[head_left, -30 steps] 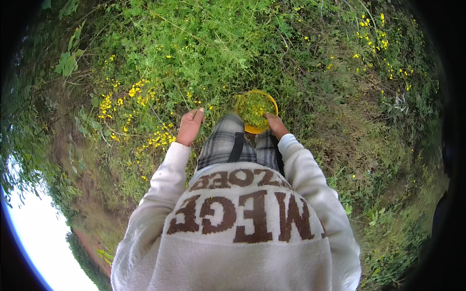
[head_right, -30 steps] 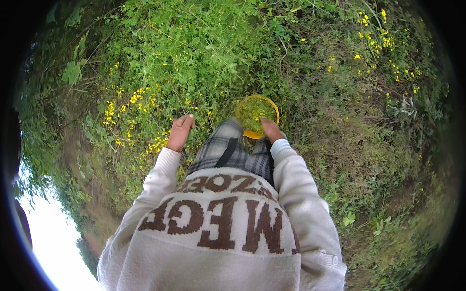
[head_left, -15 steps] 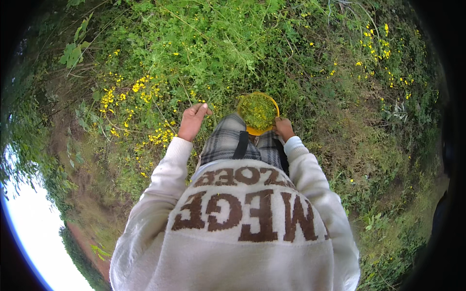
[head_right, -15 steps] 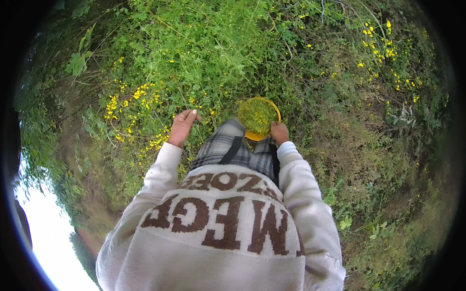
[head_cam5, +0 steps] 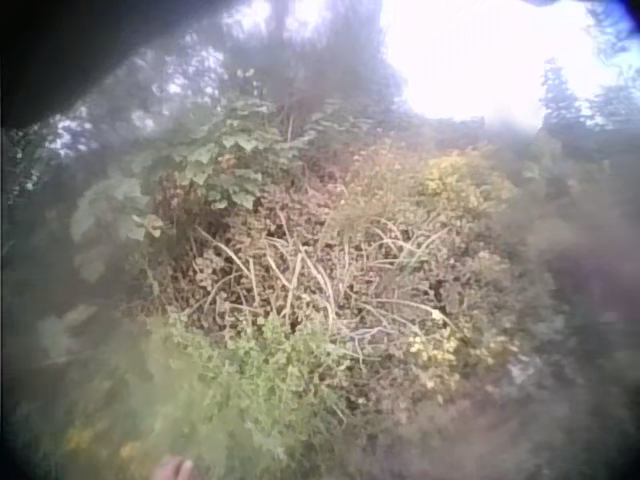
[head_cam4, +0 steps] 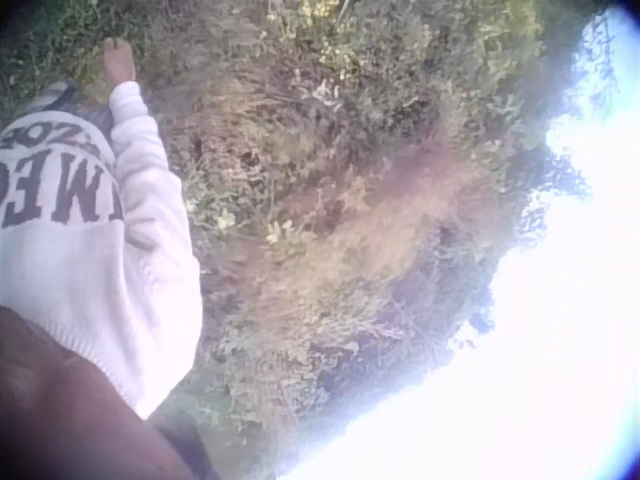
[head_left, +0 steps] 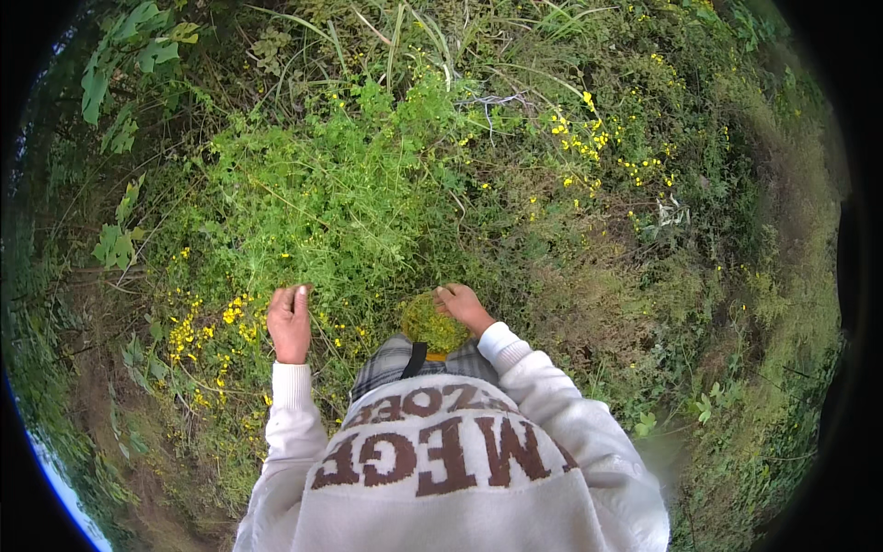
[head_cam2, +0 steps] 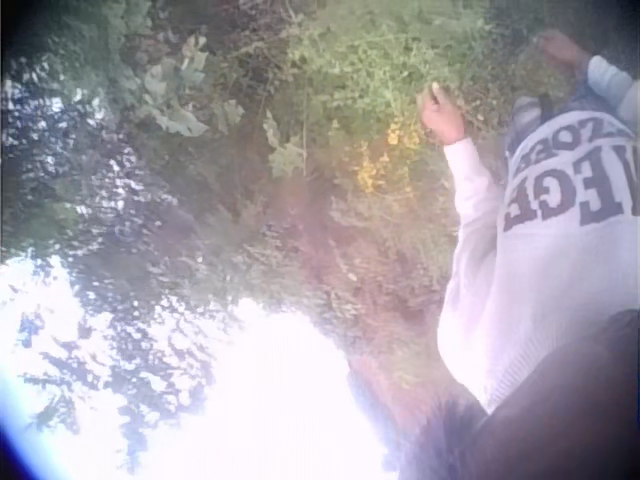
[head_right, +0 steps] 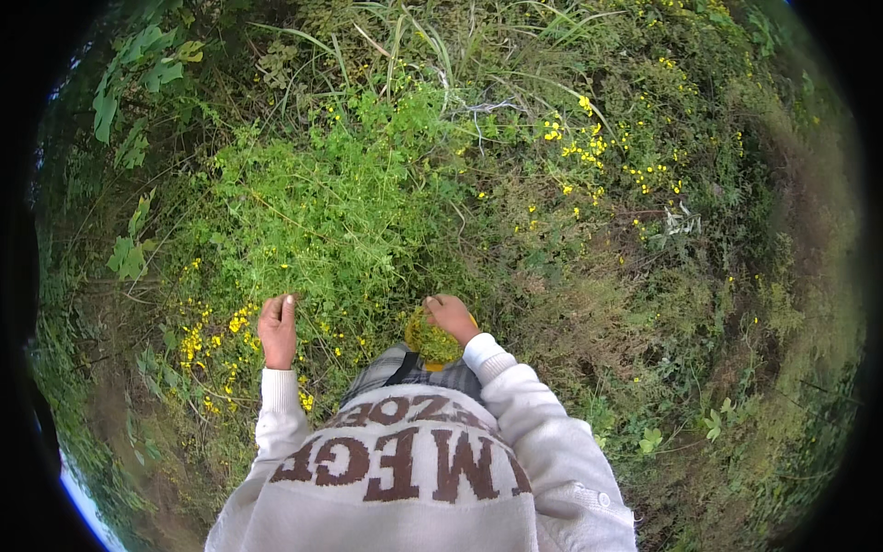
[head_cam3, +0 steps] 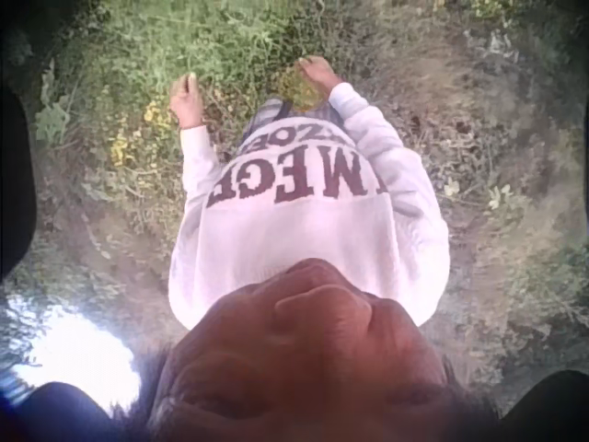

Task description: The person repeatedly reaches into a patch of green vegetation, plucks small yellow flowers, and places them into a yellow basket held at waist level. The person continues this process throughout the clip, accumulating flowers in the basket.

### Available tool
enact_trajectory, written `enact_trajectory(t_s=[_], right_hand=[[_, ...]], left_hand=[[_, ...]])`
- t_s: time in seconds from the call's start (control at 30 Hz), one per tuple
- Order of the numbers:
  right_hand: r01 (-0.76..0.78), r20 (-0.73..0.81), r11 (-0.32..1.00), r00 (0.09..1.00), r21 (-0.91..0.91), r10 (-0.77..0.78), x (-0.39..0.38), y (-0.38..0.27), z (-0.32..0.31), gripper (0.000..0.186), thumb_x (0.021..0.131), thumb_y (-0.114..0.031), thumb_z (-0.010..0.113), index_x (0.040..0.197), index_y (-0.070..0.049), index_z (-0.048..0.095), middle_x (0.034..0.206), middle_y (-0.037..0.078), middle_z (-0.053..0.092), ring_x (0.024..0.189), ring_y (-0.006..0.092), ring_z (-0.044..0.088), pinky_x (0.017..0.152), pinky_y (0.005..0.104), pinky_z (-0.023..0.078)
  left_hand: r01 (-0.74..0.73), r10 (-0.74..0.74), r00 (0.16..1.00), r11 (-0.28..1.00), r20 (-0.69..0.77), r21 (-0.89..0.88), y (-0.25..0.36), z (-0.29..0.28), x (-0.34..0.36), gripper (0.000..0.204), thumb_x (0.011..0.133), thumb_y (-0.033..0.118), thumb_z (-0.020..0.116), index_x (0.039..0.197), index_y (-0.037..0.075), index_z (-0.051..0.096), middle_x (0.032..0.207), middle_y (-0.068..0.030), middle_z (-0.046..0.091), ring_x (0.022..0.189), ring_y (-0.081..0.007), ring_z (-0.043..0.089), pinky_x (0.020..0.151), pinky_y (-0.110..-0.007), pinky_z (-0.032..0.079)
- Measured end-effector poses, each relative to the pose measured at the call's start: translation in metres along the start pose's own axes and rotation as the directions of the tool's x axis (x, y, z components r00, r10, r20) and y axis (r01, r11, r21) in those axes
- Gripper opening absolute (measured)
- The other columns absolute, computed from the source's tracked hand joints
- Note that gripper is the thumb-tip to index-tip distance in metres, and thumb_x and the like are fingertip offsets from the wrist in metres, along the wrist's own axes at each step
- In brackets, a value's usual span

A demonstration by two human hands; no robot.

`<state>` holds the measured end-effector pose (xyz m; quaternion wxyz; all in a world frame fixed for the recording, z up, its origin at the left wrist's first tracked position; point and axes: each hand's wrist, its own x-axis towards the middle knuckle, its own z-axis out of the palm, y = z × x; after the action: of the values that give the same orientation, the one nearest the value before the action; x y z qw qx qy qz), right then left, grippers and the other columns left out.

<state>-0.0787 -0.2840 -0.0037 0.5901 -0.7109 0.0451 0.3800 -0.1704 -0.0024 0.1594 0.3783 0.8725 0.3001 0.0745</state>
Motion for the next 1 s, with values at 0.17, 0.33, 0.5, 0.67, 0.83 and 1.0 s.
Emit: enact_trajectory(t_s=[0.17,0.33,0.5,0.67,0.83,1.0], right_hand=[[0.093,-0.013,0.993,0.996,0.075,-0.093,-0.021,-0.052,0.01,0.033,0.091,-0.025,0.047,0.099,0.005,0.058,0.087,0.011,0.064,0.071,0.0157,0.063,0.066,0.0278,0.05],[0.287,0.051,0.946,0.953,0.149,-0.297,-0.056,-0.104,0.011,0.031,0.093,-0.026,0.047,0.098,0.002,0.06,0.086,0.008,0.065,0.071,0.0121,0.061,0.066,0.026,0.049],[0.29,0.001,0.943,0.956,0.162,-0.294,-0.083,-0.142,0.002,0.032,0.094,-0.026,0.046,0.094,0.002,0.06,0.082,0.007,0.063,0.07,0.0107,0.059,0.065,0.0245,0.049],[0.305,-0.038,0.942,0.952,0.142,-0.303,-0.097,-0.155,0.003,0.033,0.094,-0.026,0.046,0.092,0.003,0.061,0.079,0.007,0.063,0.068,0.0105,0.059,0.063,0.0237,0.048],[0.334,-0.059,0.938,0.942,0.099,-0.329,-0.107,-0.166,0.002,0.032,0.094,-0.026,0.046,0.091,0.003,0.061,0.078,0.007,0.063,0.067,0.0108,0.059,0.061,0.024,0.048],[0.331,-0.101,0.942,0.94,0.053,-0.324,-0.108,-0.172,0.003,0.031,0.094,-0.025,0.046,0.089,0.002,0.06,0.075,0.007,0.063,0.063,0.0102,0.058,0.06,0.0235,0.047]], left_hand=[[-0.196,0.303,0.853,0.94,-0.425,0.278,0.002,-0.016,0.033,0.039,0.087,0.019,0.056,0.124,0.009,0.048,0.119,-0.0137,0.048,0.111,-0.0259,0.044,0.096,-0.04,0.036],[-0.258,0.258,0.947,0.966,-0.191,0.025,0.002,0.009,0.027,0.016,0.087,0.015,0.055,0.1,0.008,0.061,0.1,-0.0086,0.058,0.099,-0.0229,0.052,0.088,-0.036,0.042],[-0.281,0.278,0.957,0.96,-0.084,-0.017,-0.003,0.029,0.018,0.015,0.086,0.016,0.057,0.089,0.004,0.065,0.087,-0.0097,0.059,0.082,-0.022,0.055,0.074,-0.033,0.044],[-0.257,0.254,0.966,0.959,-0.035,-0.118,-0.01,0.035,0.014,0.015,0.085,0.017,0.058,0.085,0.003,0.064,0.079,-0.0084,0.058,0.077,-0.0219,0.055,0.071,-0.032,0.044],[-0.247,0.254,0.967,0.946,0.007,-0.209,-0.011,0.042,0.004,0.015,0.086,0.016,0.058,0.082,0.004,0.064,0.073,-0.007,0.056,0.067,-0.0173,0.054,0.062,-0.029,0.043],[-0.188,0.221,0.973,0.921,0.06,-0.343,0.012,0.042,0.025,0.017,0.087,0.016,0.055,0.083,0.002,0.064,0.074,-0.0067,0.058,0.069,-0.0143,0.056,0.063,-0.027,0.044]])
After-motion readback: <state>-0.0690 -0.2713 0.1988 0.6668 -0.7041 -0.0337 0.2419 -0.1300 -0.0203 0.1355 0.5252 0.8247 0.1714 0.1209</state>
